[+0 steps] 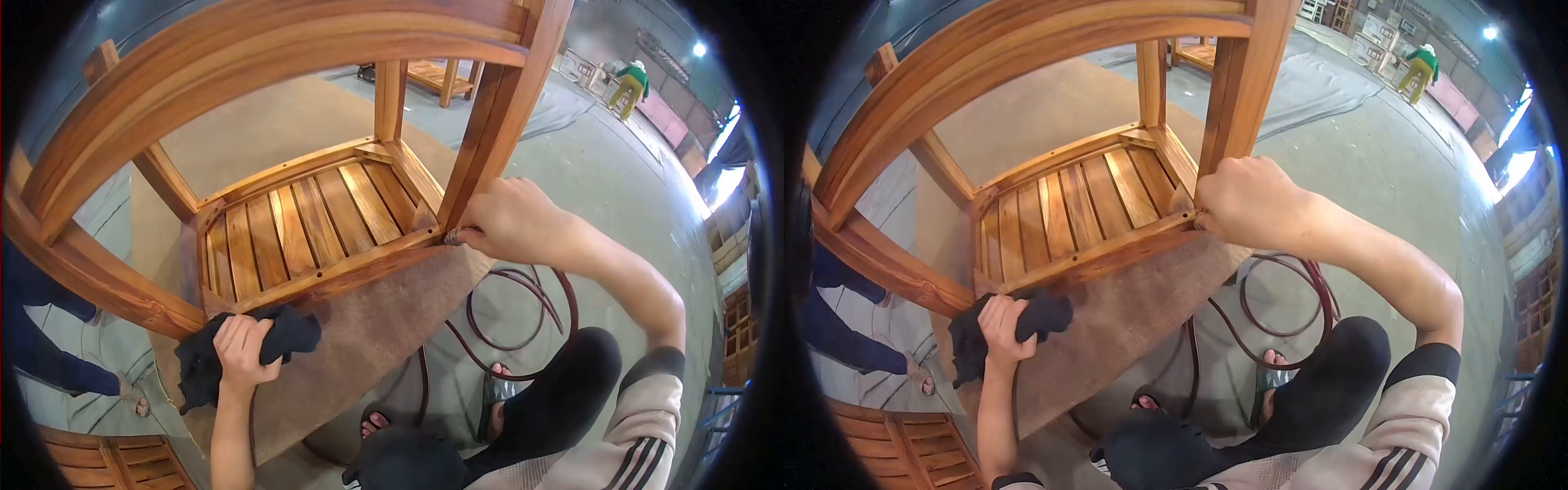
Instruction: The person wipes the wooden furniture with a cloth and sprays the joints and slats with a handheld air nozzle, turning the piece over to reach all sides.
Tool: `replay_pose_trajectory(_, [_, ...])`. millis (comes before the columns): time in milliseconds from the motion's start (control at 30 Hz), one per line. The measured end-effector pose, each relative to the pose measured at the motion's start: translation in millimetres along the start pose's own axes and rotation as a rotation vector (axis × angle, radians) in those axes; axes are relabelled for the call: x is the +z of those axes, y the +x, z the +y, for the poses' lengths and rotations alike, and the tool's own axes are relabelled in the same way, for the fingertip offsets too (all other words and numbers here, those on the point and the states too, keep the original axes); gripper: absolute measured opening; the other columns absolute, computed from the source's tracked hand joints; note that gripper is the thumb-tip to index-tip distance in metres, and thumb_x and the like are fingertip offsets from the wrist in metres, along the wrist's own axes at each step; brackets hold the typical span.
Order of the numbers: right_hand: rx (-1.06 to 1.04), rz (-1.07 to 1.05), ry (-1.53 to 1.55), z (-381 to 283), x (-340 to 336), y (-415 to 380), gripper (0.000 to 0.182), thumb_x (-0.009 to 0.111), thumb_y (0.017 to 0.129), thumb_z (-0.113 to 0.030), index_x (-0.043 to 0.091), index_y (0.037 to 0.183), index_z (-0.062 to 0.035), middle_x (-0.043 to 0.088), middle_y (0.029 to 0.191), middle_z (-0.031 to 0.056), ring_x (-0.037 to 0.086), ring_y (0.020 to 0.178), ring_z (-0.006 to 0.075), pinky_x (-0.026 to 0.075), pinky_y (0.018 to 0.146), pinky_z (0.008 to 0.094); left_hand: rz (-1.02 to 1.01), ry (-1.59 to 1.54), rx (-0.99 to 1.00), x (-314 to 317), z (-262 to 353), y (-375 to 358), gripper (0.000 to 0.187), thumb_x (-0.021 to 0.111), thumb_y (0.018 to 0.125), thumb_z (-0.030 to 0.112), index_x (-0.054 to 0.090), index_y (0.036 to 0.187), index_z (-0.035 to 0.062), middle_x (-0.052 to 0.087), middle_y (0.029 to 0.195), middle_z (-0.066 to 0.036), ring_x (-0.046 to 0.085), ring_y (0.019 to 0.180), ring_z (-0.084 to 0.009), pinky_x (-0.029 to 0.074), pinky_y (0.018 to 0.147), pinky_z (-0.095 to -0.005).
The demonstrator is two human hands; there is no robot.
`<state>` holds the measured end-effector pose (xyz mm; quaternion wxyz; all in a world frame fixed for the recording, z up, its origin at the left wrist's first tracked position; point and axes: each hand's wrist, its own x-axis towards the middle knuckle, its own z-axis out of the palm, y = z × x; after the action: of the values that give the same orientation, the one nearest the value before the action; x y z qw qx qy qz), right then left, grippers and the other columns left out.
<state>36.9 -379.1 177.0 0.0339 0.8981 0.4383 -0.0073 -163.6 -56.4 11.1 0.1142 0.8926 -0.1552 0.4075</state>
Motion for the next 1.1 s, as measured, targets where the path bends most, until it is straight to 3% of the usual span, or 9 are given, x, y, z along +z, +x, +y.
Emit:
replay_pose_trajectory(300, [0.004, -0.086, 0.043, -8, 24, 23, 0.025, 0.066, 0.084, -0.026, 0.07, 0.076, -0.0027, 0.066, 0.074, 0.0172, 0.066, 0.073, 0.0351, 0.052, 0.065, 0.0431, -0.058, -0.005, 0.052, 2, 4, 0, 0.034, 0.065, 0.057, 0.015, 0.063, 0.086, -0.0018, 0.058, 0.073, -0.014, 0.059, 0.066, -0.0306, 0.047, 0.062, -0.0378])
replay_pose_trajectory(400, [-0.033, 0.019, 0.281, 0, 38, 26, 0.024, 0.065, 0.084, -0.025, 0.072, 0.078, -0.003, 0.066, 0.071, 0.0166, 0.065, 0.07, 0.0349, 0.051, 0.064, 0.0419, -0.025, 0.003, 0.081, 2, 6, 1, 0.034, 0.065, 0.057, 0.016, 0.063, 0.086, -0.002, 0.059, 0.073, -0.014, 0.06, 0.066, -0.0308, 0.048, 0.062, -0.0381])
replay_pose_trajectory(533, [0.04, -0.032, 0.188, -5, 35, 25, 0.023, 0.065, 0.084, -0.025, 0.074, 0.086, -0.0033, 0.065, 0.071, 0.0172, 0.065, 0.07, 0.0343, 0.051, 0.064, 0.0413, -0.042, -0.072, 0.119, 4, 12, 3, 0.035, 0.066, 0.057, 0.018, 0.064, 0.085, -0.0024, 0.058, 0.072, -0.013, 0.06, 0.066, -0.0312, 0.049, 0.061, -0.0387])
replay_pose_trajectory(600, [0.018, -0.038, 0.425, -4, 35, 26, 0.022, 0.066, 0.084, -0.024, 0.074, 0.088, -0.0031, 0.065, 0.072, 0.0177, 0.065, 0.069, 0.034, 0.05, 0.064, 0.0413, -0.149, -0.123, 0.192, 6, 21, 7, 0.035, 0.066, 0.061, 0.024, 0.066, 0.085, -0.0011, 0.059, 0.072, -0.01, 0.062, 0.067, -0.0276, 0.05, 0.061, -0.0373])
replay_pose_trajectory(667, [0.016, 0.009, 0.289, -8, 39, 28, 0.023, 0.067, 0.083, -0.024, 0.073, 0.088, -0.0022, 0.068, 0.08, 0.0182, 0.067, 0.076, 0.0334, 0.052, 0.068, 0.0415, -0.228, -0.186, 0.282, 14, 36, 10, 0.033, 0.065, 0.063, 0.024, 0.067, 0.086, 0.0001, 0.061, 0.073, -0.007, 0.062, 0.068, -0.0234, 0.05, 0.062, -0.0351])
replay_pose_trajectory(833, [-0.229, 0.017, 0.522, -52, 46, 54, 0.022, 0.067, 0.082, -0.023, 0.073, 0.09, -0.0023, 0.068, 0.079, 0.0184, 0.066, 0.074, 0.0329, 0.052, 0.068, 0.0407, -0.361, -0.252, 0.445, 25, 80, 10, 0.028, 0.06, 0.071, 0.02, 0.067, 0.091, 0.0011, 0.061, 0.077, -0.006, 0.061, 0.071, -0.0192, 0.052, 0.067, -0.0319])
replay_pose_trajectory(933, [-0.467, 0.144, 0.737, -99, 61, 68, 0.019, 0.066, 0.083, -0.02, 0.073, 0.088, -0.0028, 0.066, 0.072, 0.0171, 0.064, 0.068, 0.0338, 0.05, 0.062, 0.0406, -0.267, -0.23, 0.498, 32, 88, 3, 0.029, 0.062, 0.068, 0.016, 0.066, 0.092, 0.0007, 0.059, 0.077, -0.005, 0.059, 0.071, -0.018, 0.05, 0.066, -0.0296])
replay_pose_trajectory(1033, [-0.477, 0.328, 0.374, -150, 71, 75, 0.02, 0.066, 0.084, -0.022, 0.072, 0.083, -0.0033, 0.065, 0.07, 0.0182, 0.064, 0.068, 0.0359, 0.051, 0.063, 0.0425, -0.35, -0.212, 0.337, 32, 96, 0, 0.03, 0.062, 0.069, 0.017, 0.066, 0.094, 0.0009, 0.06, 0.08, -0.005, 0.06, 0.076, -0.0174, 0.05, 0.067, -0.0293])
replay_pose_trajectory(1100, [-0.498, 0.182, 0.535, -172, 76, 90, 0.021, 0.065, 0.085, -0.023, 0.072, 0.081, -0.0037, 0.064, 0.069, 0.0189, 0.064, 0.069, 0.0374, 0.052, 0.064, 0.0445, -0.362, -0.208, 0.32, 33, 98, -3, 0.032, 0.061, 0.069, 0.017, 0.067, 0.097, 0.0024, 0.062, 0.084, -0.004, 0.061, 0.08, -0.0168, 0.05, 0.069, -0.0291])
